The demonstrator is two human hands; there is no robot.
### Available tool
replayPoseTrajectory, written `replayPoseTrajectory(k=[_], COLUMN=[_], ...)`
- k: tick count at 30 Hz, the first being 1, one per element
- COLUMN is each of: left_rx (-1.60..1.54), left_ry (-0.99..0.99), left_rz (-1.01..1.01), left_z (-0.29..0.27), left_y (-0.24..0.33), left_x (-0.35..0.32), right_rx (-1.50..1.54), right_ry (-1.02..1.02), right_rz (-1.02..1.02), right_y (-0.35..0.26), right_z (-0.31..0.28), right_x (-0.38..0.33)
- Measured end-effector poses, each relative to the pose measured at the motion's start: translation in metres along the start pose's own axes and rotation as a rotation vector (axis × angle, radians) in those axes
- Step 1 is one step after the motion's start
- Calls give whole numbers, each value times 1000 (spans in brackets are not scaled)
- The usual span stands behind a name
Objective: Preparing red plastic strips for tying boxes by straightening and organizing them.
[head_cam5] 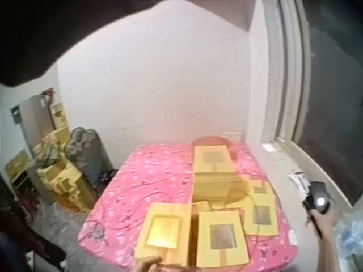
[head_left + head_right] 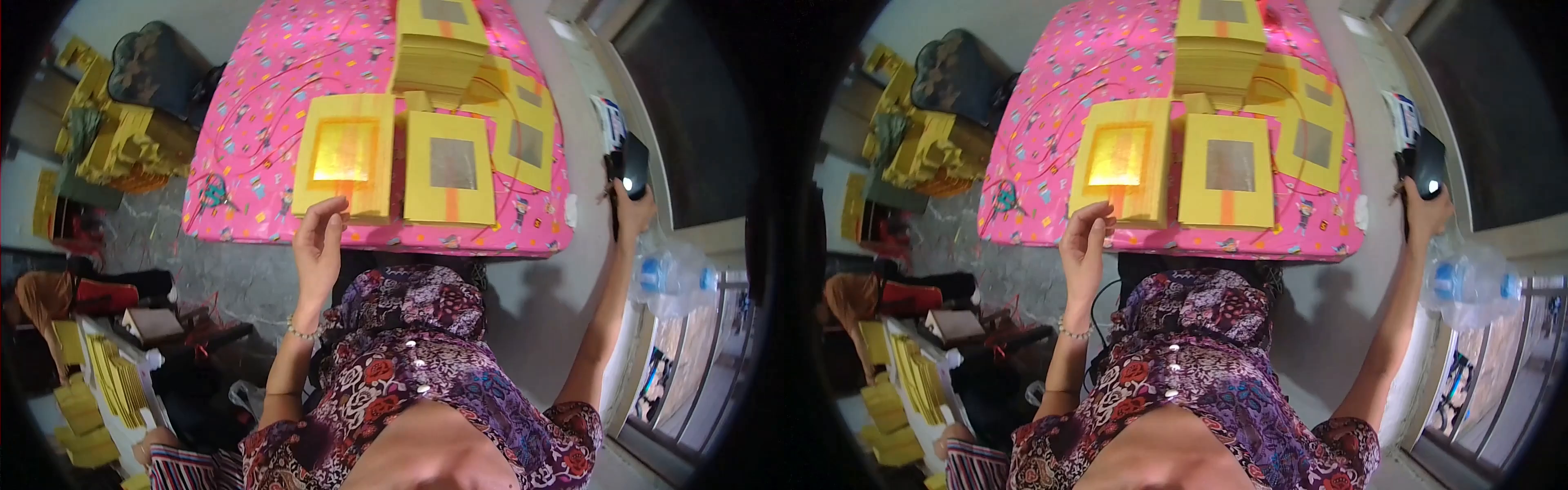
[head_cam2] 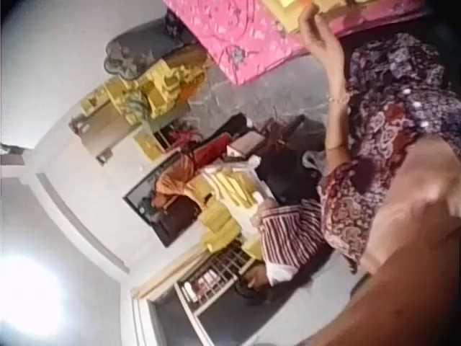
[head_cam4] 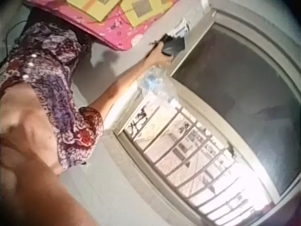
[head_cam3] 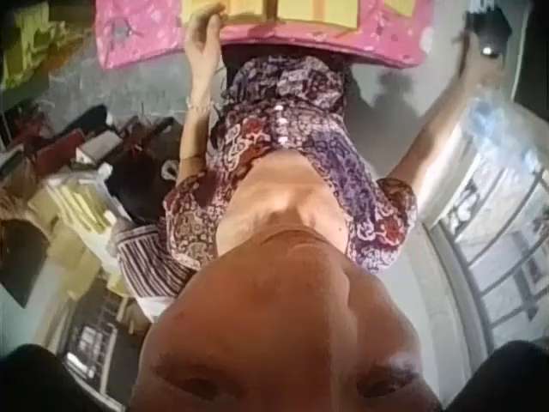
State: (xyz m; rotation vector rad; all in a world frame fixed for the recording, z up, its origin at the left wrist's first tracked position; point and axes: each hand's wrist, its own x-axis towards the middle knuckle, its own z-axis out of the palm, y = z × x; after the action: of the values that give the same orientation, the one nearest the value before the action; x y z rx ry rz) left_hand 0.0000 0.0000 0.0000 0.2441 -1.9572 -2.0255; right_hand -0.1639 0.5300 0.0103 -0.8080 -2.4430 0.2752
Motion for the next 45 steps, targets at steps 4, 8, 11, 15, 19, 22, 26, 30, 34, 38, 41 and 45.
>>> replayPoseTrajectory(k=[4,8,11,15,19,22,26,30,34,38,41,45], left_rx=[196,373,443,476,386,333,323,435,767,1017,1118,1148], left_ry=[86,211,246,289,232,205,216,258,434,615,718,554], left_rz=[118,186,224,226,75,40,45,76,208,246,51,188], left_z=[-32,-41,-48,-65,-72,-71,-68,-83,-135,-203,-222,-226], left_y=[5,-9,-20,-37,-50,-60,-65,-60,-72,-75,-65,-80], left_x=[16,20,33,33,28,30,33,40,80,109,126,155], right_rx=[-23,-47,34,35,-43,235,666,709,795,843,854,858], right_ry=[70,85,153,134,295,305,-173,-584,-627,-674,-682,-696], right_rz=[40,-3,-191,-186,-254,-494,-700,-769,-872,-877,-877,-861], right_y=[15,20,69,44,-3,-58,-129,-187,-219,-230,-225,-220], right_z=[23,25,33,27,6,-8,-10,-10,-19,-32,-35,-39], right_x=[-13,4,26,8,-27,-79,-165,-216,-241,-257,-266,-271])
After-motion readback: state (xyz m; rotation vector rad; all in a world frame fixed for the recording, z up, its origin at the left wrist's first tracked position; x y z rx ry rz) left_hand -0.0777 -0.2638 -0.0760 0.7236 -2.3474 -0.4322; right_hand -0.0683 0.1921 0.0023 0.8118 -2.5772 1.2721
